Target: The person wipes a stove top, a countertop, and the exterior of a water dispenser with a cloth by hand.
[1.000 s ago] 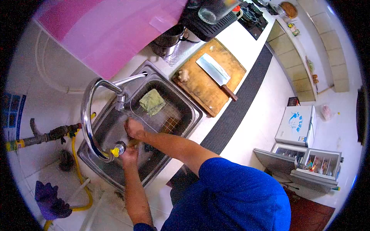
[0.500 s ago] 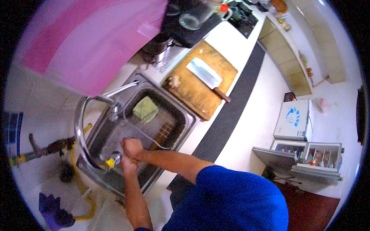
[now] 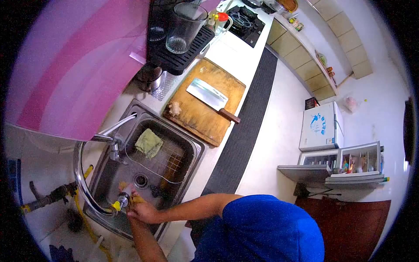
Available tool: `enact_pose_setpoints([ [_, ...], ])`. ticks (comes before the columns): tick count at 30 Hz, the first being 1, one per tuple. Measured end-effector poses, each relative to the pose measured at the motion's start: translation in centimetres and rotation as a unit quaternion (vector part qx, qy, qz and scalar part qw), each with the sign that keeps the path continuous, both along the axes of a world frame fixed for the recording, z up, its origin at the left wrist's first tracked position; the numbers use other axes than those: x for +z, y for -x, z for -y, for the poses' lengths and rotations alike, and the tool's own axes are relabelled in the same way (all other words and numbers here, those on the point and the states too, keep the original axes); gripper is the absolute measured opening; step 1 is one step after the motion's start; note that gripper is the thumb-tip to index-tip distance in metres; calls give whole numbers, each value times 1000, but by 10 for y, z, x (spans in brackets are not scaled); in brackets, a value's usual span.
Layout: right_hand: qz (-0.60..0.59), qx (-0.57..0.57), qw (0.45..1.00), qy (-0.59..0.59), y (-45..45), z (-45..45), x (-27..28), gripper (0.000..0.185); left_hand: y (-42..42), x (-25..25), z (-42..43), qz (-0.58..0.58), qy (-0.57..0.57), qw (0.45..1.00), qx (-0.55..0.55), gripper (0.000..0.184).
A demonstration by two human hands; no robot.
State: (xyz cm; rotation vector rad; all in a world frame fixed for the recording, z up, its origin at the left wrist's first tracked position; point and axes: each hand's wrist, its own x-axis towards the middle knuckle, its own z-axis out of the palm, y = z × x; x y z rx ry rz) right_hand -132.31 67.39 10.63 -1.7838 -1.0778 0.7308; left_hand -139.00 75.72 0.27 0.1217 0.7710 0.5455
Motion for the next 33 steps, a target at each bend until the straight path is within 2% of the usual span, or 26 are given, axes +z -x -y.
enact_pose_setpoints([
  [1,-1,1,1000,1,-2,-5,-10,23,-2,1,4,-10,-4,1000,1,65],
  [3,28,63,973,220,-14,-26,-32,20,-11,7,8,-28,-12,1000,-3,66],
  [4,29,64,974,215,-29,-37,-36,20,-18,12,9,-38,-19,999,-1,66],
  [6,67,-14,994,80,-61,-52,-40,22,-23,19,13,-63,-19,998,11,67],
  [8,60,-29,990,123,-80,-76,-73,21,-16,17,8,-63,-16,998,17,68],
  [10,46,-43,984,166,-73,-87,-81,20,10,-2,-2,-35,-9,999,-5,67],
  [11,25,-63,988,136,-70,-87,-80,20,20,-12,-2,-1,4,1000,-26,67],
  [13,11,-88,990,106,-53,-78,-90,21,14,1,1,-4,4,1000,-26,67],
  [14,5,-100,995,31,-23,-66,-110,21,7,-2,-2,70,-33,996,-46,66],
  [15,-13,-32,999,38,-24,-56,-92,22,1,-6,-5,144,-69,985,-66,65],
  [16,-33,35,998,46,-27,-46,-72,23,0,-4,-8,155,-73,983,-62,65],
  [17,-63,178,972,138,-43,-27,-21,24,-2,-2,-8,114,-60,991,-46,65],
  [18,-60,179,972,137,-38,-22,-20,24,-3,-1,-9,70,-45,996,-27,66],
  [20,-95,111,982,119,-9,-5,-26,23,-10,3,-7,27,-41,999,-18,66],
  [21,-98,113,981,120,-11,-6,-29,23,-16,4,-5,12,-44,999,-21,66],
  [23,70,43,983,163,-28,-26,-40,27,-37,12,-1,-6,-50,998,-28,67],
  [24,83,16,973,212,-46,-39,-42,30,-44,15,0,-11,-55,998,-29,67],
  [25,80,14,973,214,-63,-50,-53,31,-45,14,1,-17,-58,998,-31,67],
  [27,71,11,975,212,-88,-68,-60,31,-29,-8,-2,-55,-63,996,-22,68],
  [28,78,7,977,196,-98,-72,-55,32,-1,-41,-3,-105,-57,993,-11,56],
  [29,87,2,979,182,-102,-73,-53,33,14,-37,-6,-108,-58,992,-9,56],
  [31,70,14,982,172,-87,-81,-67,35,31,-17,-9,-22,36,999,-8,47],
  [32,56,25,985,162,-80,-81,-76,37,26,-13,-8,137,14,990,-44,42],
  [33,60,22,985,163,-73,-75,-73,37,23,-8,-10,169,-1,984,-52,42],
])
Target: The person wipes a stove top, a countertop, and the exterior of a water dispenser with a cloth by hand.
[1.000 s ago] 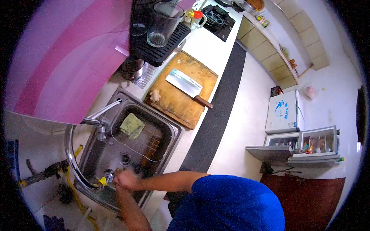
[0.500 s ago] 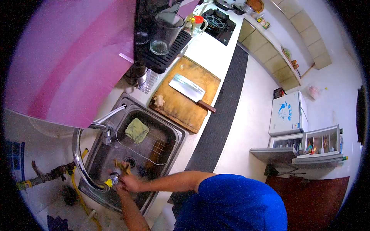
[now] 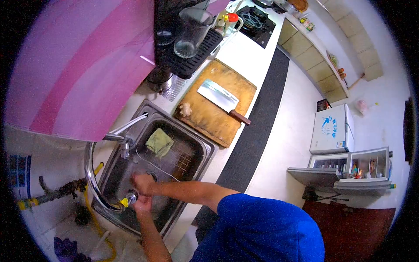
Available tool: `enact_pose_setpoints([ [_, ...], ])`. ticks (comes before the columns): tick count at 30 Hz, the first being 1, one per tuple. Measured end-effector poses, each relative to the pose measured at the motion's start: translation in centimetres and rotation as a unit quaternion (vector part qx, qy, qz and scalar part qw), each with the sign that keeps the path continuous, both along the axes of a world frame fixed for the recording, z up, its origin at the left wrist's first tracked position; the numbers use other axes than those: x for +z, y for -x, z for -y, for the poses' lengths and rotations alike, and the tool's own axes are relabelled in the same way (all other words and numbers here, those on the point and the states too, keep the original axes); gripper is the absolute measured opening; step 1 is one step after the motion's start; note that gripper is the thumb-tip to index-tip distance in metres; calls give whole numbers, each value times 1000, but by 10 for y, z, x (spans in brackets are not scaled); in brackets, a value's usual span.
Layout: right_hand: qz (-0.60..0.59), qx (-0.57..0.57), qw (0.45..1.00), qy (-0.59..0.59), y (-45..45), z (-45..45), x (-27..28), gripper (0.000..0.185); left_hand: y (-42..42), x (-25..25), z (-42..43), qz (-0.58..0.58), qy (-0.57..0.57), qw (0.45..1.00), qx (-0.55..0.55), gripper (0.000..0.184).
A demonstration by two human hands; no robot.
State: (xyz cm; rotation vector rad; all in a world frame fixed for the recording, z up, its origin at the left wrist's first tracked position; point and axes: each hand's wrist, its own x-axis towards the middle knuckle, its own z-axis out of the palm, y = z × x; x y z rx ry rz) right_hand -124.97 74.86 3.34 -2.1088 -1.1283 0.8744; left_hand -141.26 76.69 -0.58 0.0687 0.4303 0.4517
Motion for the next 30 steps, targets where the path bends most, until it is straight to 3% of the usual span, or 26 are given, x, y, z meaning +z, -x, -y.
enact_pose_setpoints([
  [5,-31,-110,976,-186,44,41,67,38,-20,2,4,-142,-10,989,39,45],
  [6,-54,-14,982,-179,41,58,78,33,-22,2,5,-148,-9,988,37,46],
  [8,-79,82,979,-170,39,65,70,30,-27,-3,10,-155,-7,987,34,47],
  [10,11,10,1000,-14,36,50,46,30,-38,-7,12,-159,-9,987,32,48],
  [11,33,-77,996,-18,30,45,45,31,-42,-11,13,-158,-8,987,30,49],
  [13,16,-48,997,52,4,25,3,26,-54,-23,15,-152,-2,988,23,50],
  [15,104,-35,993,32,-10,13,-48,25,-55,-31,15,-184,-14,983,18,52],
  [16,39,-26,998,43,-17,3,-54,24,-48,-13,18,-263,-48,964,5,50],
  [17,82,17,969,-231,-17,7,-100,23,-41,7,21,-343,-78,936,-16,49],
  [18,-18,27,993,-114,-27,3,-58,24,-34,26,24,-418,-100,902,-41,48],
  [19,-95,32,995,16,-39,-2,-8,27,-32,21,24,-422,-221,874,-100,50],
  [21,-166,49,985,-10,-26,-8,-9,29,-35,32,31,-413,-376,813,-165,52],
  [23,-299,159,941,-22,-18,-11,-16,32,-37,48,23,-424,-407,791,-170,52],
  [24,-302,161,939,-23,-21,-10,-14,32,-36,38,19,-401,-378,826,-120,51],
  [25,-518,93,850,1,-25,-11,-10,32,-34,21,16,-378,-345,856,-69,50],
  [26,-702,19,711,26,-29,-11,-7,32,-30,3,14,-353,-311,882,-17,49],
  [27,-705,20,708,30,-37,-12,-6,32,-25,-13,11,-326,-275,904,35,48],
  [28,-716,-75,693,26,-47,-11,-7,33,-19,-25,9,-299,-239,920,88,48],
  [29,-721,-171,671,22,-50,-9,-9,34,-13,-35,6,-306,-236,918,89,48],
  [30,-725,-172,666,28,-49,-4,-19,34,-8,-43,5,-324,-252,908,87,46],
])
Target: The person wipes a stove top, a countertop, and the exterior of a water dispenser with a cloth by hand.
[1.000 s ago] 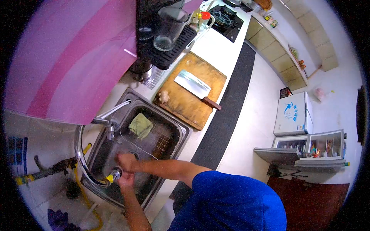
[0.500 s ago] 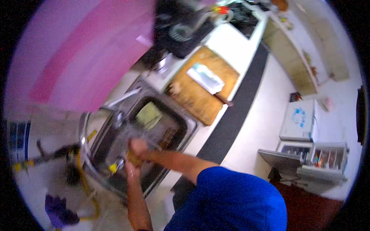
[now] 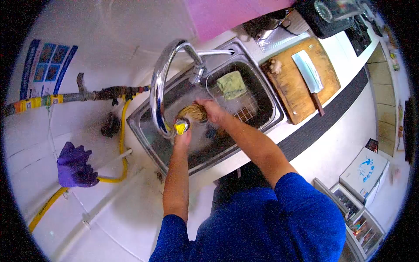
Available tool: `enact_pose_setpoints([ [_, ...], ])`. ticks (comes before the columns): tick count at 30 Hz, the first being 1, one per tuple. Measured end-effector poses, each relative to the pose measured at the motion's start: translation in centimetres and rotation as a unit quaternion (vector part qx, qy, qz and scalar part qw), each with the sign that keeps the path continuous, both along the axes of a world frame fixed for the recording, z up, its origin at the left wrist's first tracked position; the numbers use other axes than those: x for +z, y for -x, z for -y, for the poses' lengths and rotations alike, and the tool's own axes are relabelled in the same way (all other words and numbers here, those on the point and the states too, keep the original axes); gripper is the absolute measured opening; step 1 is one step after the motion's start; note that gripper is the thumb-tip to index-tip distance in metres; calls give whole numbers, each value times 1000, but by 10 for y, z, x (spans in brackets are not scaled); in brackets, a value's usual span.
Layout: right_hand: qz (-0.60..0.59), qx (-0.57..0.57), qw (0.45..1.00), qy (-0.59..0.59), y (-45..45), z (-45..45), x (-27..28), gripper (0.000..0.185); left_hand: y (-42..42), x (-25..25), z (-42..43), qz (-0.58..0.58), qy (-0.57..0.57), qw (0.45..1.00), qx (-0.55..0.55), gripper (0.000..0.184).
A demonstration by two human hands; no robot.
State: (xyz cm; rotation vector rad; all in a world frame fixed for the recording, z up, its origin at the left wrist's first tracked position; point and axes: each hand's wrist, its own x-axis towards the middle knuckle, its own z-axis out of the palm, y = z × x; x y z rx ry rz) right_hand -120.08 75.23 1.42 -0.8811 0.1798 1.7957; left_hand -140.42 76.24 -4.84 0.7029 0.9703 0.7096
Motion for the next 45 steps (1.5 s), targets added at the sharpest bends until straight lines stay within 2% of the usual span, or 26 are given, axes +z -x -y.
enact_pose_setpoints([
  [4,189,111,974,58,15,18,-25,59,-13,44,4,2,18,1000,21,44],
  [6,-149,65,983,81,19,24,-26,65,-33,100,4,147,54,986,53,43],
  [9,-252,139,958,-9,14,23,-2,72,10,47,-7,172,229,958,5,46],
  [10,-252,140,958,-8,14,22,8,72,13,49,-11,173,229,958,5,46],
  [13,-158,240,956,-64,15,23,16,68,7,69,-16,-148,-73,961,-220,52],
  [16,-148,299,937,-104,16,25,4,54,-16,96,-27,-165,-49,969,-179,49],
  [18,-156,326,917,-170,22,27,12,35,-19,96,-40,-39,-4,976,-214,31],
  [20,-91,360,919,-131,22,28,31,35,4,13,-50,-6,86,979,-185,25],
  [22,-30,392,915,-91,25,27,25,37,7,6,-52,24,177,972,-152,20],
  [23,-42,415,903,-100,29,25,8,32,-5,52,-55,-152,-59,953,-257,25],
  [25,-54,437,891,-110,32,20,7,28,-22,72,-49,-312,-291,839,-338,30],
  [27,88,460,877,-111,36,17,17,30,-41,76,-41,-197,-176,960,-88,26],
  [28,136,466,867,-109,40,16,13,31,-41,60,-43,-196,-176,961,-88,26],
  [29,416,398,803,-151,50,18,10,29,-42,43,-43,-227,-219,949,-26,26],
  [30,659,294,668,-180,57,21,4,27,-44,43,-39,-242,-240,940,7,26],
  [31,659,295,667,-182,57,23,18,27,-50,55,-35,-258,-260,930,38,26],
  [32,692,308,636,-148,56,23,32,28,-60,67,-24,-131,-94,970,184,33],
  [34,723,319,602,-116,56,25,30,30,-64,72,-19,7,76,945,317,45],
  [36,777,123,593,-173,58,31,17,36,-56,65,-19,28,278,954,107,45],
  [37,776,125,593,-175,52,30,21,36,-49,50,-17,29,278,954,109,45],
  [39,634,313,701,-95,35,24,28,47,-34,23,-10,-80,171,978,92,55],
  [40,634,316,698,-99,32,23,17,47,-31,27,-10,-60,150,985,63,57],
  [41,419,251,869,-74,31,23,6,45,-29,31,-10,-40,128,990,34,59],
  [42,170,166,971,-39,30,24,6,43,-27,38,-10,-39,130,990,39,59],
  [44,110,163,980,-36,28,26,7,42,-29,51,-13,100,169,980,14,52],
  [45,47,137,989,-11,29,22,11,40,-27,49,-14,41,180,982,29,49],
])
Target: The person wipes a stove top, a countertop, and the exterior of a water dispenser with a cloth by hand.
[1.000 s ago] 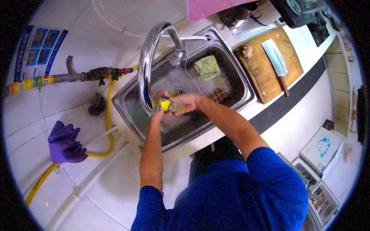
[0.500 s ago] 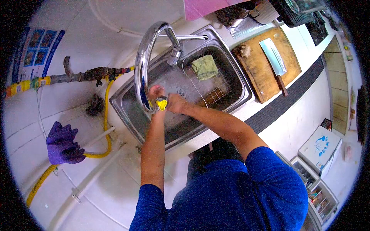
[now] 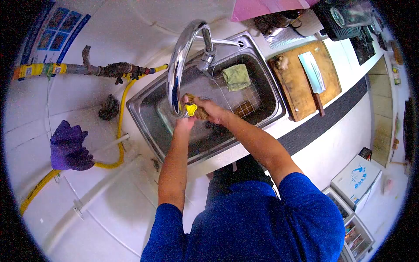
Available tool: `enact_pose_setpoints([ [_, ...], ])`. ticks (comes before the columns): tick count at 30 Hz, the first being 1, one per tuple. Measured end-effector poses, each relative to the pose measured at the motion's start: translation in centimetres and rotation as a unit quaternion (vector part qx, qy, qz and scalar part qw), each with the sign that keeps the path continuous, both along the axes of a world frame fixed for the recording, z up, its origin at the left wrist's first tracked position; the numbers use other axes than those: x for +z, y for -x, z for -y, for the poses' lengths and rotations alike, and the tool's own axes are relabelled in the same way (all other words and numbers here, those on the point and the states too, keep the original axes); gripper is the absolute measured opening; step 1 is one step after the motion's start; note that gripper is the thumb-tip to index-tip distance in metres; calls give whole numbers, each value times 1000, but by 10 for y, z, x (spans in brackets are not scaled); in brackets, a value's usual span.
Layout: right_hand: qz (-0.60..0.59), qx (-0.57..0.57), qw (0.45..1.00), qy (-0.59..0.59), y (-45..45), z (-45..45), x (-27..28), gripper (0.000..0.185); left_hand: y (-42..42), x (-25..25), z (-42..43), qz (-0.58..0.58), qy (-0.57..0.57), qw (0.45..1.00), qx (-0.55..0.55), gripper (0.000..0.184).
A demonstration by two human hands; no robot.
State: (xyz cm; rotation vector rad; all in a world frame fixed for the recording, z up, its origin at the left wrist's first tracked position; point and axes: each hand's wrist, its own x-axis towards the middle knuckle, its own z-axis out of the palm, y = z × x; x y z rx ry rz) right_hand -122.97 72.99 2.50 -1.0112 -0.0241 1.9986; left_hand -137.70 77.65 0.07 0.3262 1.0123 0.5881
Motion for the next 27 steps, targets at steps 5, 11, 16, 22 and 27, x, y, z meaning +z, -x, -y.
enact_pose_setpoints([
  [5,600,211,757,-151,-31,-22,57,35,9,-14,-1,57,-29,994,83,47],
  [11,558,54,807,-185,-81,-23,94,30,16,20,15,44,33,989,140,38],
  [16,280,-5,959,33,-20,36,27,35,17,88,50,42,92,986,133,44],
  [22,-209,113,971,40,27,73,39,71,33,80,86,-10,23,996,89,39],
  [27,-111,296,947,-56,35,70,80,45,55,136,81,-203,-232,947,-87,39],
])
